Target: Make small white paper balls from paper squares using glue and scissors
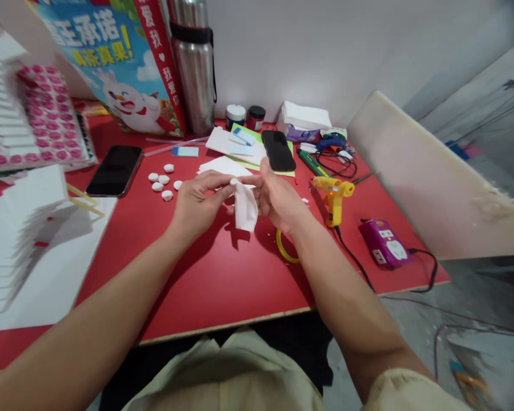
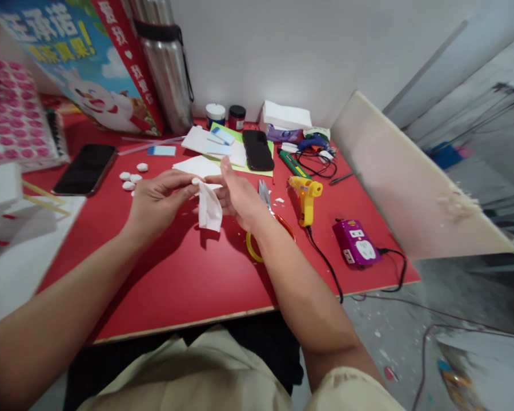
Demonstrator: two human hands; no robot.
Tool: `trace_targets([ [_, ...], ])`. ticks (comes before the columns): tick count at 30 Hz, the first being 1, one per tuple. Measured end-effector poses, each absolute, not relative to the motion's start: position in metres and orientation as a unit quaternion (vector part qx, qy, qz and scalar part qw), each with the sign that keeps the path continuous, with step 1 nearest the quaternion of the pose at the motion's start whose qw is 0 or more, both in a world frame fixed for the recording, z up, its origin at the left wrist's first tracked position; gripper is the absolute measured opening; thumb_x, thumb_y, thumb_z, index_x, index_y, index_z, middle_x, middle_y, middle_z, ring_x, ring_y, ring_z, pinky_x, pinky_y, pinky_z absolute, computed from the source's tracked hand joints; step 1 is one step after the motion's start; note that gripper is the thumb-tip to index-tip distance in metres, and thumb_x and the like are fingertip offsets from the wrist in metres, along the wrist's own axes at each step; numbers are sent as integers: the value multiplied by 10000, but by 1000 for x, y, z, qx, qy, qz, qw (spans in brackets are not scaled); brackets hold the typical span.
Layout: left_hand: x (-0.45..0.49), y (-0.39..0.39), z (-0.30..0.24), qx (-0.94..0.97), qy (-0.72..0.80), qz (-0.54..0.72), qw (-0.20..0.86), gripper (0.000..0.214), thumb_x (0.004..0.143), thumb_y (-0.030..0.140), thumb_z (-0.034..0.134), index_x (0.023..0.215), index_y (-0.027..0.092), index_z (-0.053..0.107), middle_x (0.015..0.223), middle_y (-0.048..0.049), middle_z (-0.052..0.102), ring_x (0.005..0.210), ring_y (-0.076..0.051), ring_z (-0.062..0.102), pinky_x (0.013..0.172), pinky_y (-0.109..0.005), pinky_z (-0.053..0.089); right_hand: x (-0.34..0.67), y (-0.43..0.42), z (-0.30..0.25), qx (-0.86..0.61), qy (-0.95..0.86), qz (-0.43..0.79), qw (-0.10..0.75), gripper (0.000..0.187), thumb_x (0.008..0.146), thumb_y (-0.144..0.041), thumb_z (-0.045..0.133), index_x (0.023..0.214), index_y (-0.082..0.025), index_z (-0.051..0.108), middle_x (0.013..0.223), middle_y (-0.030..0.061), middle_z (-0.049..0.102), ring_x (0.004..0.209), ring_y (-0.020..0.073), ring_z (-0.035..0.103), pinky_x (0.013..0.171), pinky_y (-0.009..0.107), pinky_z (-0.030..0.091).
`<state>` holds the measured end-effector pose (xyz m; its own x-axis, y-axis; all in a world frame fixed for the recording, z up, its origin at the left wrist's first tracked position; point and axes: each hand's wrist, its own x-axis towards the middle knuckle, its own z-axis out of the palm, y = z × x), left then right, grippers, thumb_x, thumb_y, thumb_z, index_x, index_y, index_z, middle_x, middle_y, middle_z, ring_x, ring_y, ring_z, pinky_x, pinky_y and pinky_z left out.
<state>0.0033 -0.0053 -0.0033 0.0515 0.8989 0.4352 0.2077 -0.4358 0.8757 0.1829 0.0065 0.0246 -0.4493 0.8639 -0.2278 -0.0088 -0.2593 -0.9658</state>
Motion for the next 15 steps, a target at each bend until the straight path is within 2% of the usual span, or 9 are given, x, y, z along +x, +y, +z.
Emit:
trace_targets([
  [3, 3, -5, -3, 659, 419, 538, 318, 109, 888, 247, 721, 889, 269, 828, 909, -41, 777, 898, -231, 698, 917, -414, 537, 186, 14, 21, -318, -387, 826, 260, 557, 1075, -574, 209, 1040, -176, 596, 772, 67, 689, 680, 200, 670, 733, 408, 598],
  [6, 3, -5, -2, 667, 414, 541, 303, 103, 885, 262, 728, 894, 275, 830, 915, -38, 784, 909, -236, 702, 931, -420, 533, 186, 15, 20, -269, -342, 861, 262, 427, 1109, -419, 231, 1037, -186, 582, 777, 30, 670, 659, 157, 641, 772, 418, 617],
  [11, 2, -7, 1, 663, 436, 529, 301, 125, 883, 250, 716, 921, 242, 835, 915, -42, 792, 898, -224, 711, 903, -382, 546, 179, 7, 20, -280, -350, 843, 297, 271, 1061, -427, 492, 996, -185, 596, 710, -46, 542, 534, 87, 472, 673, 308, 586],
  [15, 3, -8, 2, 636, 441, 536, 336, 126, 867, 266, 740, 927, 206, 833, 942, -58, 806, 892, -223, 732, 887, -366, 568, 177, 1, 22, -334, -417, 774, 340, 289, 948, -448, 695, 897, -177, 608, 696, -56, 494, 534, 73, 421, 577, 246, 497],
])
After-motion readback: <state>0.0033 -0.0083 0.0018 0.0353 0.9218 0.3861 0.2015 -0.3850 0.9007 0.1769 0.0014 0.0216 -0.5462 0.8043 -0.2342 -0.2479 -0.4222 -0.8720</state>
